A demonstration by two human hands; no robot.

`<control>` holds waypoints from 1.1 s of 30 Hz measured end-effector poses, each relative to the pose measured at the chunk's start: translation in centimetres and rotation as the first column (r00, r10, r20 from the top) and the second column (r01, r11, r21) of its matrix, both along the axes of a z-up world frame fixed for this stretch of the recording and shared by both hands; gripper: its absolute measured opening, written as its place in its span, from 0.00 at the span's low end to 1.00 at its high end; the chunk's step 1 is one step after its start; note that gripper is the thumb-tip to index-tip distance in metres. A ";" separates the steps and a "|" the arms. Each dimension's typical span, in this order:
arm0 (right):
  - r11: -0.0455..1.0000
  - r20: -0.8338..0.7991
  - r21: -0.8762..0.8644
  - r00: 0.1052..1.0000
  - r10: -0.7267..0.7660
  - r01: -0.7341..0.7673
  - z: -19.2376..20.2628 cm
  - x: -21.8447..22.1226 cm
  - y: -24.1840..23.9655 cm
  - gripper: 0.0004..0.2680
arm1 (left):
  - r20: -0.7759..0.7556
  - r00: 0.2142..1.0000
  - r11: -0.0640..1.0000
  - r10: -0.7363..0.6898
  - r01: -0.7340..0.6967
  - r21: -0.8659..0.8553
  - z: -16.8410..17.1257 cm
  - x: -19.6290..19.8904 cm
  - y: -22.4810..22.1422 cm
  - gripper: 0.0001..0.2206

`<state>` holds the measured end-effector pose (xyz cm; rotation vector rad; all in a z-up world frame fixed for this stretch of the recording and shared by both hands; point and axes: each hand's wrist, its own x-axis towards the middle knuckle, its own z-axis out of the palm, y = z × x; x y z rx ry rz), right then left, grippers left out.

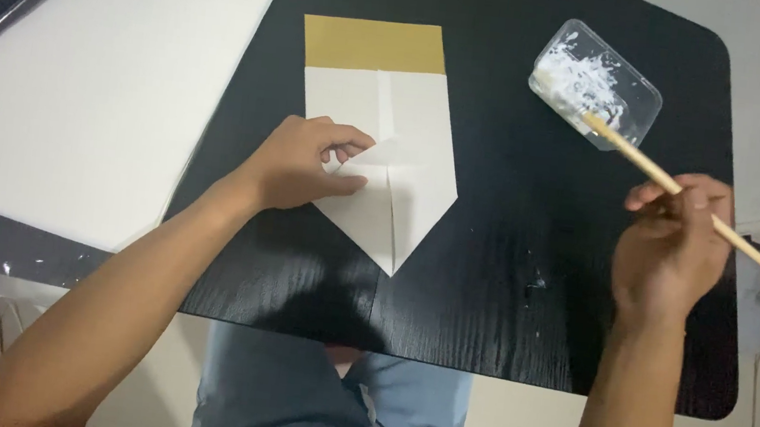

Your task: Assembling a paper bag by folding paper and applying glue with a brush to the edges.

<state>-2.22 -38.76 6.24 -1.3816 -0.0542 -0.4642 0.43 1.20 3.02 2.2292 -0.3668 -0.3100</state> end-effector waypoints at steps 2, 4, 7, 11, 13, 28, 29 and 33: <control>0.996 0.026 -0.087 1.000 -0.001 0.004 -0.1 0.8 -2.3 0.05 | -0.015 1.000 1.000 0.001 0.000 0.025 -0.1 0.1 0.0 0.18; 0.985 0.058 -0.175 0.998 -0.004 0.014 0.0 1.8 -4.1 0.05 | -0.024 1.000 0.999 -0.002 0.003 0.049 0.1 0.1 -0.2 0.17; 0.920 0.100 -0.352 0.984 -0.149 0.175 0.3 3.7 -5.9 0.06 | -0.092 0.995 0.996 0.025 -0.016 0.091 0.4 0.3 -0.4 0.21; 0.907 0.005 -0.400 0.990 -0.144 0.134 -2.3 6.6 -7.3 0.04 | -0.080 0.996 0.995 0.028 -0.019 0.102 0.4 0.2 -0.4 0.20; 0.891 0.037 -0.434 0.990 -0.134 0.137 -4.0 7.7 -7.8 0.04 | -0.116 0.992 0.992 0.057 -0.044 0.115 0.8 0.1 -0.5 0.21; 0.781 0.170 -0.567 0.965 -0.199 0.260 -2.5 9.4 -7.5 0.02 | -0.085 0.996 0.997 0.039 -0.033 0.073 1.2 -0.1 -0.5 0.14; 0.760 0.229 -0.599 0.964 -0.139 0.252 -2.4 10.0 -7.6 0.01 | -0.081 0.996 0.997 0.038 -0.032 0.076 1.2 -0.1 -0.5 0.12; 0.552 0.386 -0.785 0.919 0.083 0.280 0.2 10.2 -5.2 0.03 | 0.038 0.999 1.000 -0.006 0.006 0.015 -0.6 0.1 0.0 0.10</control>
